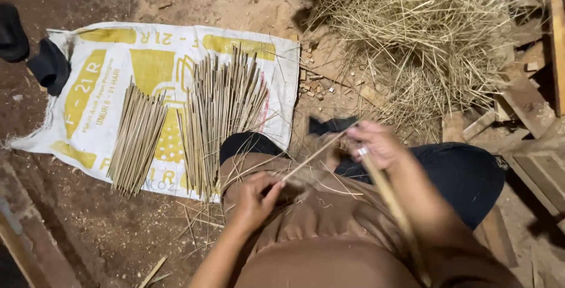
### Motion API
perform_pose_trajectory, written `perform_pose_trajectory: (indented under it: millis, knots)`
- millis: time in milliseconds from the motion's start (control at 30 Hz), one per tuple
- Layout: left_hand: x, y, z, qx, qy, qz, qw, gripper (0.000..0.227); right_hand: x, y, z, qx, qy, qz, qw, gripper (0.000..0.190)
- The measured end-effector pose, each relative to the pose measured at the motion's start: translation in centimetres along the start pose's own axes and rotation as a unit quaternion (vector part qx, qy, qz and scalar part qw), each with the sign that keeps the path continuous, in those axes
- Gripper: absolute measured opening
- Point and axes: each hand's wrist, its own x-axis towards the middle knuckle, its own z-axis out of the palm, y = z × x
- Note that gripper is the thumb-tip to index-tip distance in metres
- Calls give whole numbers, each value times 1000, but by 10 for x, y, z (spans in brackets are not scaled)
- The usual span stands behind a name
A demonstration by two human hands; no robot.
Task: Cleaning thin wooden sticks by scraping off excess material with a small blade
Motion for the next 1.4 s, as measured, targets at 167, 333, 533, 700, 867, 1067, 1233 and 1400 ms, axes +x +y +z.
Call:
perform_pose_trajectory:
  millis: [167,333,533,700,867,1067,1233,1400]
  knots:
    - [-14,-14,1,-4,10,8,1000,8,34,-32,-94,-29,42,-122,991,22]
    - [13,-14,21,100,36,67,992,10,58,16,-80,20,20,-133,991,25]
    - [23,-47,50,211,88,161,960,12,19,97,26,-41,-94,107,989,18]
    - [-6,-75,28,219,71,187,955,15,33,69,-12,-35,-98,51,993,12]
    - [-14,-48,-14,217,107,234,942,14,31,28,-22,-33,-93,-5,995,9]
    - [-23,-48,-37,227,54,195,952,17,46,-4,-65,13,-53,-56,997,9]
    - [6,16,9,127,0,38,991,18,13,45,29,-13,-42,-22,999,11]
    - [4,-4,26,82,10,-24,996,13,36,28,2,-54,-50,-47,996,12]
